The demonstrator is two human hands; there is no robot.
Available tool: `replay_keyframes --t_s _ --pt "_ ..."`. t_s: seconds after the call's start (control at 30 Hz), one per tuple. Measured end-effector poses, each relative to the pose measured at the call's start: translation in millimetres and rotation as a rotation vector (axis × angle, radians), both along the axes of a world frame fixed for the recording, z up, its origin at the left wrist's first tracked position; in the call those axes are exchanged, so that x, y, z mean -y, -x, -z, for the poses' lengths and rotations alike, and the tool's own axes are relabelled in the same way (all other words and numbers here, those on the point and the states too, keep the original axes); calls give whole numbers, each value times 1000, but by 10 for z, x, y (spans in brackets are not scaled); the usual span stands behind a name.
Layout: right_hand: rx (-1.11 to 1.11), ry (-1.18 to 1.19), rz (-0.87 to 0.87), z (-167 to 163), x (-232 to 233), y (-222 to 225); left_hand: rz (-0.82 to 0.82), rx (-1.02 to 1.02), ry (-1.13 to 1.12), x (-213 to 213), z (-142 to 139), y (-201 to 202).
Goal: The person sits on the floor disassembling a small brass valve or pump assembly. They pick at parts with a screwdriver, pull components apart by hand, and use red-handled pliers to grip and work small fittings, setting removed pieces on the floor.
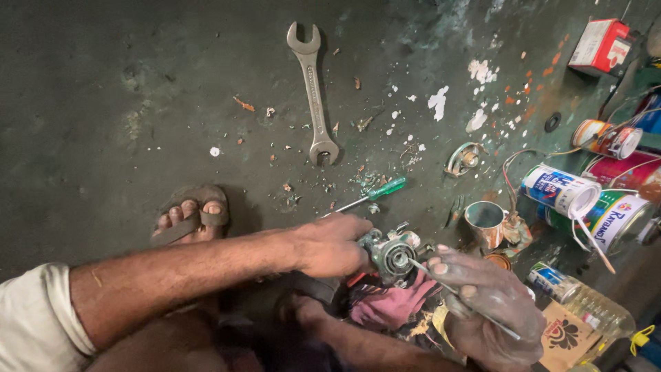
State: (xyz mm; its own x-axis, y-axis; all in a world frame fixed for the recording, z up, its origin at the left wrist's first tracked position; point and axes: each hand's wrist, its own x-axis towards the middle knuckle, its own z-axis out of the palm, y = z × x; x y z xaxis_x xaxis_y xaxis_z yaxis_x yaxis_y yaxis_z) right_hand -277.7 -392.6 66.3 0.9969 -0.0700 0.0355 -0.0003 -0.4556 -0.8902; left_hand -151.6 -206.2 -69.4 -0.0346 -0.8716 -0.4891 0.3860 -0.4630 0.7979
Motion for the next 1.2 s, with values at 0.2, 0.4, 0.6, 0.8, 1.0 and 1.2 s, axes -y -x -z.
replay_keyframes --t_s 0.2,0.4,0.6,0.8,1.0,1.2 --pt "67 134 -96 -11 2 -153 -24 -22 -22 -29 24 -47" --pt "24 326 -324 -165 21 -413 -33 1 12 -20 32 -89" --pt "17 432 -390 -167 -16 -546 -38 48 4 1 28 -88" --pt "-15 538 -469 -21 -50 -573 -17 114 -65 62 2 -29" --pt "-268 -105 231 -114 -88 -153 20 74 -42 2 -17 34" --pt "28 -490 403 -110 -22 133 -8 8 17 -55 -37 27"
